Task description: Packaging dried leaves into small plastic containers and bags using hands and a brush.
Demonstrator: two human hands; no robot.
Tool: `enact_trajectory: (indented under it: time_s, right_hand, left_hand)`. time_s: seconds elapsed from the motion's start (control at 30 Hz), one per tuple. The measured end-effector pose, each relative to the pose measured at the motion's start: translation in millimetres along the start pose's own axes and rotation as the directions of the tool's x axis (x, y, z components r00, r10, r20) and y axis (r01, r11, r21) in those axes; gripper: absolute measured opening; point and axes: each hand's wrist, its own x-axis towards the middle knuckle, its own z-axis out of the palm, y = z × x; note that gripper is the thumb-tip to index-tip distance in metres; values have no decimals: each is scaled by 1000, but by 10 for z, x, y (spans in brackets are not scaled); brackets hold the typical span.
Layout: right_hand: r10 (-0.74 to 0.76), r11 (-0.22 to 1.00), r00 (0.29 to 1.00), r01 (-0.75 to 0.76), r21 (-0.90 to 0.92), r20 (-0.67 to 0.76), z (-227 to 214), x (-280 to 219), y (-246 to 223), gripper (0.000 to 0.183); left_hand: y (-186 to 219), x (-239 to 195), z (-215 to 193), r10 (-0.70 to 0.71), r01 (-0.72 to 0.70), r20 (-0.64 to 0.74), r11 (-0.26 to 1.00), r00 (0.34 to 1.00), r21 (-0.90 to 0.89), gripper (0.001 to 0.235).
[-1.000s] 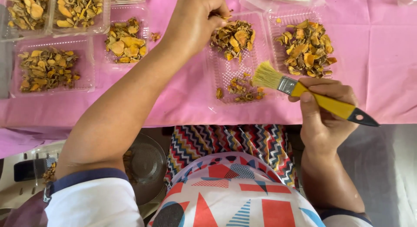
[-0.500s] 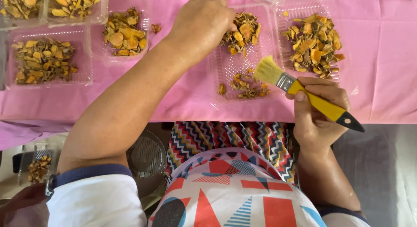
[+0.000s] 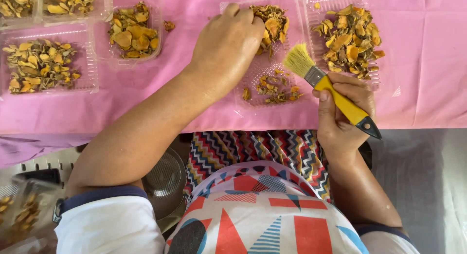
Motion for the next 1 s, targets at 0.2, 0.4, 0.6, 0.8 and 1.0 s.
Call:
enact_trajectory:
  time_s: [0.2,0.4,0.6,0.8,1.0]
  right_hand:
    - [-6,1000,1000,6,-9,-14,30,24,-18,15]
    - [-51,993,998,46,-111,-38,31,5,95,15]
    - [-139,979,988,126,-161,-71,57,25,149,18]
    - [-125,980,988,108,-168,-91,94,5,122,19]
    - [-136,977,987,118,-178,-89,101,16,122,16]
  left_hand:
    - [88,-51,53,114,-109,7,963,993,-248,26]
    - [307,-198,12,285,-169,250,900,925,-401,14]
    - [296,-436,-85,294,-161,65,680,954,-716,13]
    - [359,-296,156,300,-271,-22,827,954,-493,11]
    - [449,-223,250,274,-289,-123,733,954,-616,17]
